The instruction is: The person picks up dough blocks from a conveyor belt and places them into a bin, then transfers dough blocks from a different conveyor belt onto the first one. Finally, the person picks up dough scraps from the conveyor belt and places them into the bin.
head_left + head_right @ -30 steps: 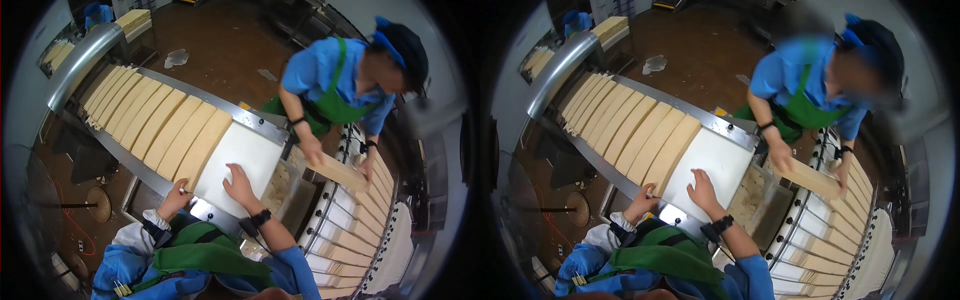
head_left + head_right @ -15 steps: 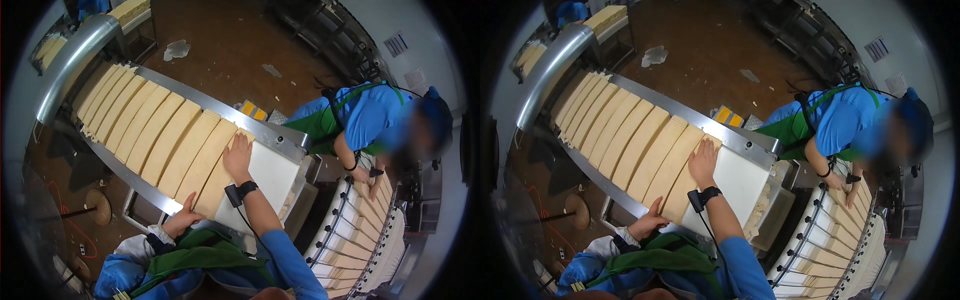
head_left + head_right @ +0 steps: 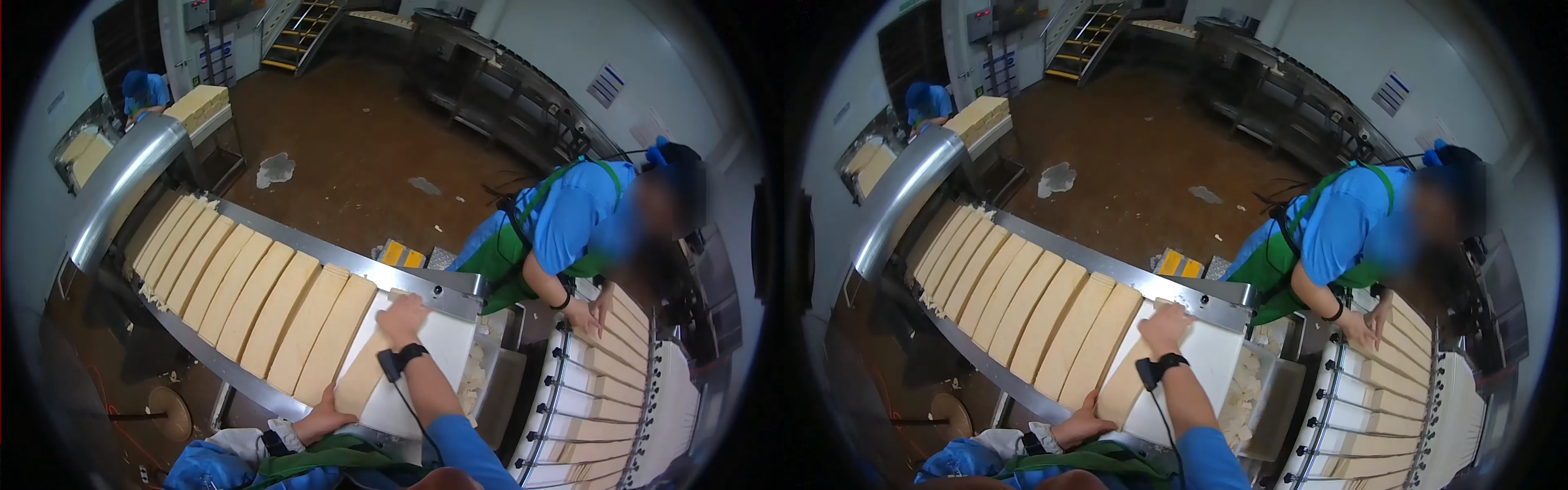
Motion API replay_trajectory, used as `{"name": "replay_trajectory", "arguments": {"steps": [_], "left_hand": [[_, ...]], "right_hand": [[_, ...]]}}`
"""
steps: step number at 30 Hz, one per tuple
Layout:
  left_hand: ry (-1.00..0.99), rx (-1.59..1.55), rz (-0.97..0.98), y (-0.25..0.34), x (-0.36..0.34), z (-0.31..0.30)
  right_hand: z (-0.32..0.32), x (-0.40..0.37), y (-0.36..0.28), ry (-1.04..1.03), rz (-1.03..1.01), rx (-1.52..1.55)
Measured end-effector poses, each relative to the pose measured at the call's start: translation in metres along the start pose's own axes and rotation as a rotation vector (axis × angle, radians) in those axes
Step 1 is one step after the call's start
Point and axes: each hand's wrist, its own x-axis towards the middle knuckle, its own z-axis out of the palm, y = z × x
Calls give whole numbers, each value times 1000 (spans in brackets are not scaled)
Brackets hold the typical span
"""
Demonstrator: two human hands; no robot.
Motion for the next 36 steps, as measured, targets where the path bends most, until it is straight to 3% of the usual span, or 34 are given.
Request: {"name": "replay_trajectory", "arguments": {"steps": [4, 6, 9, 11, 12, 13, 15, 17, 20, 24, 30, 33, 36], "left_hand": [[-27, 443, 51, 2, 23, -2], [-100, 646, 145, -4, 44, -2], [-107, 801, 328, -20, 67, -3], [-25, 897, 415, -10, 63, 11], [-10, 922, 405, -3, 59, 20], [13, 947, 393, 3, 54, 30], [62, 995, 412, -1, 57, 44], [116, 1022, 470, -13, 68, 49], [75, 933, 497, -16, 72, 62], [-11, 1047, 597, 21, 51, 142], [-199, 950, 865, 78, 51, 330], [-215, 940, 902, 102, 60, 414], [-202, 1002, 879, 120, 71, 475]], "right_hand": [[-1, -25, 111, 5, 194, 19], [-14, -44, 162, -153, 328, 202], [2, -79, 243, -319, -206, 727], [39, -113, 261, 35, -312, 899], [23, -131, 254, -114, -257, 672], [26, -149, 251, -115, -261, 473], [31, -177, 232, 76, -55, 282], [53, -190, 235, 211, 12, 274], [48, -224, 248, 242, 109, 279], [9, -283, 318, 371, 253, 332], [-73, -299, 530, 357, 335, 291], [-88, -278, 637, 267, 270, 379], [-57, -245, 728, 159, 148, 657]]}}
